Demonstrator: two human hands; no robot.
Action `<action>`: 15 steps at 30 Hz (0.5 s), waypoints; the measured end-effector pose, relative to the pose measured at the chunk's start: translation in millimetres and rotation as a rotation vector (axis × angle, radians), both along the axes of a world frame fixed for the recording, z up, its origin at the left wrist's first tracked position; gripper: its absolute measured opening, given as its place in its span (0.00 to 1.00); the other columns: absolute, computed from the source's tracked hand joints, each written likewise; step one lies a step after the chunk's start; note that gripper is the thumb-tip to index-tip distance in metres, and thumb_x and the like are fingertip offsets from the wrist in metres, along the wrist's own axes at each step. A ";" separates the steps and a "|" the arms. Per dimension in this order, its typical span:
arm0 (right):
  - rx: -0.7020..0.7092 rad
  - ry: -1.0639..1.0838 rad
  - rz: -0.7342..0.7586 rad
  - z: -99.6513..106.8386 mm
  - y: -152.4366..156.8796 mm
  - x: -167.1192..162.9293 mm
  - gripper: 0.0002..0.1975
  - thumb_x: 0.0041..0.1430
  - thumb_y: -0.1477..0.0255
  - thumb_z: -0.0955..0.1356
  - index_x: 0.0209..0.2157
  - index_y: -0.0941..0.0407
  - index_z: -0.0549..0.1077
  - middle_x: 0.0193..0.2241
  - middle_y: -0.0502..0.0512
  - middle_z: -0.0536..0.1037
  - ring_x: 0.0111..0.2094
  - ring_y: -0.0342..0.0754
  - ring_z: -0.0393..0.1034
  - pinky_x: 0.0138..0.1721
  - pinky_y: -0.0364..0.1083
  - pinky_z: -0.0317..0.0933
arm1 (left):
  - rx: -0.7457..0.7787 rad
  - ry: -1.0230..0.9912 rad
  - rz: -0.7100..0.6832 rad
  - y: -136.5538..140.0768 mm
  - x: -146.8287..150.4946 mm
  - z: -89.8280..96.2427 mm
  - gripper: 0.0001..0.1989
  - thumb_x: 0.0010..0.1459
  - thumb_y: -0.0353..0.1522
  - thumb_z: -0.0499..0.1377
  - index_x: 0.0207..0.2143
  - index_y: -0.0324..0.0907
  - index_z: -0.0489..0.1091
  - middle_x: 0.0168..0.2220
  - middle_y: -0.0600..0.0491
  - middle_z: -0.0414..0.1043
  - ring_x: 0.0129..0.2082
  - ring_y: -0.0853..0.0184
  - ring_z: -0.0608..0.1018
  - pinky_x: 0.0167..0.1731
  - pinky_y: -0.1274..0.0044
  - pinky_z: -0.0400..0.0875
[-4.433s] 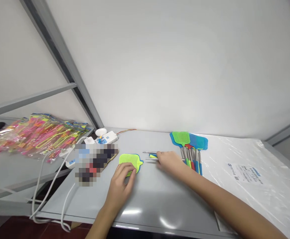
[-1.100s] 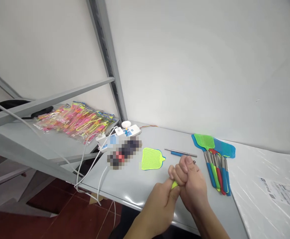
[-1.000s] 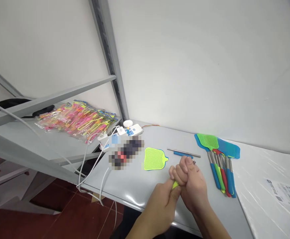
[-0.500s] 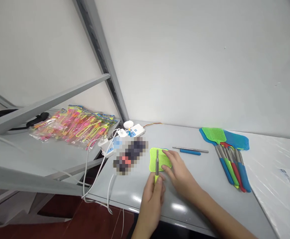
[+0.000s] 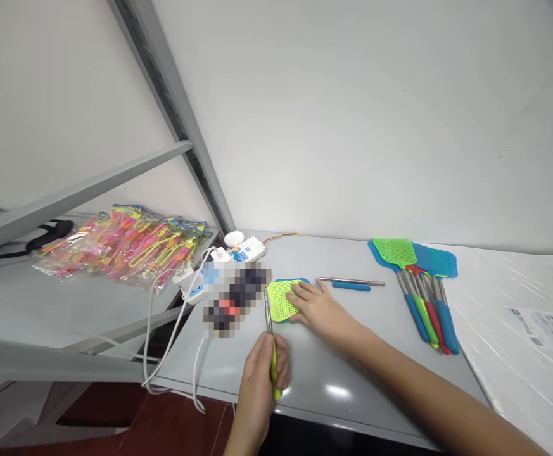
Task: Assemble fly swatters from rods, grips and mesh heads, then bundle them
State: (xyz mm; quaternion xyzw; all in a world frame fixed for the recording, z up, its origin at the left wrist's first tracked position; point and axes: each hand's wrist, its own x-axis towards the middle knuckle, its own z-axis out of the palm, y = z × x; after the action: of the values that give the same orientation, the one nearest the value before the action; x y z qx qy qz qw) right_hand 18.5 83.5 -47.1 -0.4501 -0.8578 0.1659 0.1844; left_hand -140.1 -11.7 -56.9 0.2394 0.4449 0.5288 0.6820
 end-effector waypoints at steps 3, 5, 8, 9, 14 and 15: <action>0.031 0.122 0.001 3.6 2.4 4.3 0.15 0.66 0.67 0.63 0.51 0.55 0.72 0.54 0.61 0.73 0.57 0.55 0.63 0.60 0.60 0.48 | -0.041 -0.057 0.061 9.7 8.5 10.0 0.18 0.59 0.46 0.58 0.32 0.40 0.65 0.18 0.63 0.50 0.14 0.79 0.53 0.15 0.84 0.50; 0.058 0.230 -0.034 11.9 5.1 9.3 0.14 0.67 0.71 0.60 0.49 0.55 0.73 0.50 0.60 0.76 0.52 0.52 0.67 0.57 0.54 0.55 | -0.066 -0.117 0.089 14.0 20.5 17.3 0.17 0.59 0.46 0.58 0.32 0.40 0.64 0.19 0.64 0.49 0.14 0.80 0.51 0.14 0.85 0.49; 0.100 0.423 -0.177 30.4 8.7 24.9 0.14 0.65 0.73 0.59 0.48 0.56 0.71 0.44 0.60 0.77 0.47 0.51 0.69 0.50 0.51 0.62 | -0.053 -0.149 0.091 15.1 45.7 21.4 0.18 0.58 0.47 0.58 0.31 0.41 0.64 0.19 0.64 0.48 0.14 0.79 0.51 0.14 0.84 0.49; 0.110 0.494 -0.244 37.0 9.0 33.3 0.14 0.64 0.73 0.59 0.48 0.56 0.70 0.43 0.60 0.76 0.45 0.52 0.70 0.48 0.51 0.63 | -0.034 -0.130 0.081 14.5 54.9 20.8 0.18 0.59 0.48 0.57 0.32 0.41 0.64 0.19 0.64 0.48 0.14 0.79 0.51 0.15 0.84 0.49; 0.037 0.909 -0.506 58.6 -7.5 96.7 0.13 0.63 0.70 0.58 0.47 0.53 0.66 0.38 0.53 0.72 0.36 0.48 0.68 0.36 0.48 0.65 | 0.104 0.068 -0.077 15.4 94.5 12.7 0.19 0.63 0.48 0.52 0.36 0.41 0.65 0.20 0.63 0.47 0.16 0.78 0.50 0.16 0.83 0.46; -0.078 1.133 -0.540 59.8 -15.2 110.2 0.11 0.62 0.67 0.61 0.45 0.51 0.67 0.35 0.51 0.71 0.33 0.47 0.67 0.34 0.47 0.65 | 0.130 0.108 -0.131 16.8 100.9 11.5 0.19 0.63 0.48 0.51 0.36 0.41 0.66 0.20 0.63 0.47 0.16 0.77 0.49 0.16 0.83 0.45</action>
State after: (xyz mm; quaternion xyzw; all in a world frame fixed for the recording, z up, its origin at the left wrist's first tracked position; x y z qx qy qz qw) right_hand 128.8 68.3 12.7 -0.4997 -0.4764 0.3572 0.6291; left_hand -39.2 5.0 -45.4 0.3401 0.4291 0.4970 0.6732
